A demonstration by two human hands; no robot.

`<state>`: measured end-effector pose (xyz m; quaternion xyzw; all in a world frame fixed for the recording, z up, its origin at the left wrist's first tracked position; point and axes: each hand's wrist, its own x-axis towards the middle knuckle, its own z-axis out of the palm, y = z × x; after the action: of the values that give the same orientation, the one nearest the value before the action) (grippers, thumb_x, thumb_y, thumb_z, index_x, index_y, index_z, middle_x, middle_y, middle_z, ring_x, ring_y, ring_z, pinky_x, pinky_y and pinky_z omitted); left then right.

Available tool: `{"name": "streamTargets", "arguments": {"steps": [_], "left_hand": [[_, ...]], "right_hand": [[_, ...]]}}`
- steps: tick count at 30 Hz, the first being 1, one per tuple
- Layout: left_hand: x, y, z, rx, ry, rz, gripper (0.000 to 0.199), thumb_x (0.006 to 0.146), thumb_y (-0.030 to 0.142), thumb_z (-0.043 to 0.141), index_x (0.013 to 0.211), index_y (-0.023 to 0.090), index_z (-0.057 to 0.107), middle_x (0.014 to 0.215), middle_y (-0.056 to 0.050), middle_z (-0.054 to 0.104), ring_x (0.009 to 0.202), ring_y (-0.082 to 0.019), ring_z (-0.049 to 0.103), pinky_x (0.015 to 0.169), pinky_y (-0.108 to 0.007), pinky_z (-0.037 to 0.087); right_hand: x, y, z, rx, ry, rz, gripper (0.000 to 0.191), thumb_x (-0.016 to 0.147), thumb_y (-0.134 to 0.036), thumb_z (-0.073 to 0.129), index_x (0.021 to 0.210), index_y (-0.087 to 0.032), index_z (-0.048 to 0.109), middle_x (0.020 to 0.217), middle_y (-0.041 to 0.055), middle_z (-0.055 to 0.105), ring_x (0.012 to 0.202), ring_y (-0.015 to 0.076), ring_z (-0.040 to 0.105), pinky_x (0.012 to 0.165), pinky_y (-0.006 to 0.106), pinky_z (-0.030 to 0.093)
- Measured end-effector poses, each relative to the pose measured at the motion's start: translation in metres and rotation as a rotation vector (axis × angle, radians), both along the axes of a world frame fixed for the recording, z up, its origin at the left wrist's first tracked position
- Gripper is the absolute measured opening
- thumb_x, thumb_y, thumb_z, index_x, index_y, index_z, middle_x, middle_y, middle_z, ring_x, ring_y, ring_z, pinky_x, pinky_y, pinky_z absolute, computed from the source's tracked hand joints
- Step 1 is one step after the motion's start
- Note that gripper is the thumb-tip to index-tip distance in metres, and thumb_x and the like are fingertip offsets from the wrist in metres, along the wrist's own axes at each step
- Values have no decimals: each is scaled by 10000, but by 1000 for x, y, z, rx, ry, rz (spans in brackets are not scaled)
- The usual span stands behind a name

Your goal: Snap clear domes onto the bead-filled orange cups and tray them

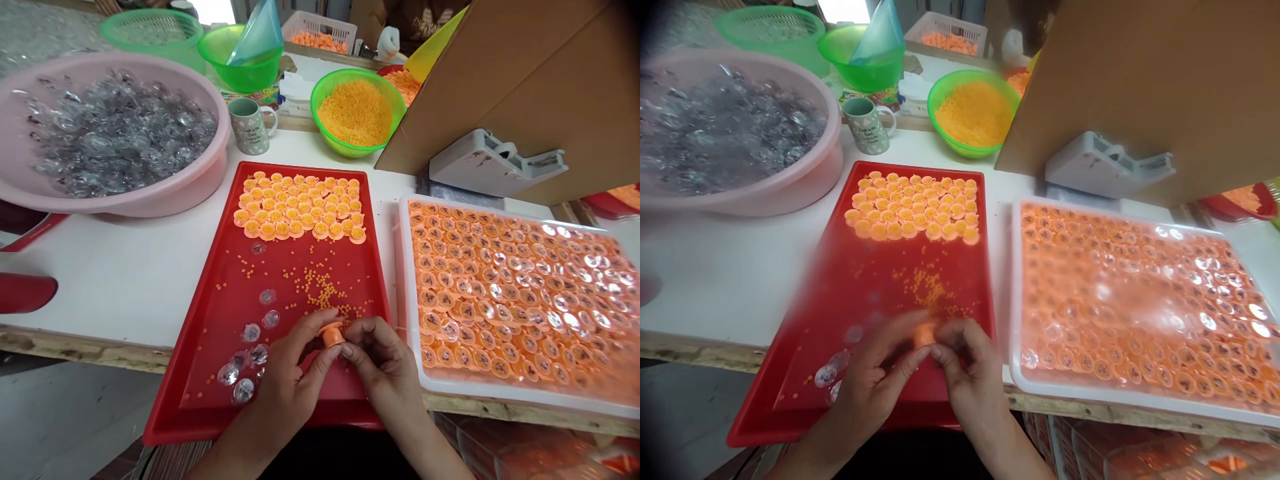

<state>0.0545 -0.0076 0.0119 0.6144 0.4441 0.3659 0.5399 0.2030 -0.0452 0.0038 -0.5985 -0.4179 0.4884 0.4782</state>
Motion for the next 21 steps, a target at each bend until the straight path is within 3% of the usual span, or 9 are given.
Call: {"name": "streamTargets", "arguments": {"steps": [4, 10, 13, 18, 21], "left_hand": [[0, 3, -4, -30, -14, 26, 234, 878, 204, 612, 1094, 290, 638, 1040, 15, 729, 921, -145, 703, 817, -217, 571], [-10, 7, -17, -209, 202, 80, 240, 834, 369, 648, 1054, 276, 667, 1073, -11, 726, 969, -210, 689, 889, -316, 563], [-9, 10, -19, -218, 216, 77, 270, 825, 425, 638, 1036, 258, 660, 1047, -28, 727, 971, -231, 687, 863, -323, 576], [13, 13, -11, -207, 154, 67, 257, 812, 412, 654, 1004, 241, 646, 994, -31, 734, 905, -225, 702, 787, -293, 592], [36, 10, -2, -241, 70, -32, 189, 822, 360, 650, 963, 234, 657, 992, -28, 741, 898, -214, 707, 790, -284, 586]], "right_hand": [[0, 4, 0, 135, -230, 60, 229, 880, -130, 582, 1074, -247, 614, 911, 14, 610, 775, 139, 587, 674, 251, 494], [-11, 1, -5, 142, -318, 44, 175, 878, -121, 533, 1028, -201, 575, 902, 35, 627, 806, 158, 604, 719, 277, 487], [-16, 4, -5, 145, -355, -13, 138, 865, -139, 510, 988, -179, 558, 874, 52, 633, 794, 173, 612, 710, 293, 486], [-4, 6, 1, 145, -271, -70, 85, 864, -186, 514, 938, -178, 555, 781, 27, 611, 695, 153, 581, 614, 259, 455], [19, -6, 6, 80, -144, -118, 90, 862, -245, 579, 922, -178, 580, 740, 8, 583, 646, 132, 535, 580, 241, 428]]}}
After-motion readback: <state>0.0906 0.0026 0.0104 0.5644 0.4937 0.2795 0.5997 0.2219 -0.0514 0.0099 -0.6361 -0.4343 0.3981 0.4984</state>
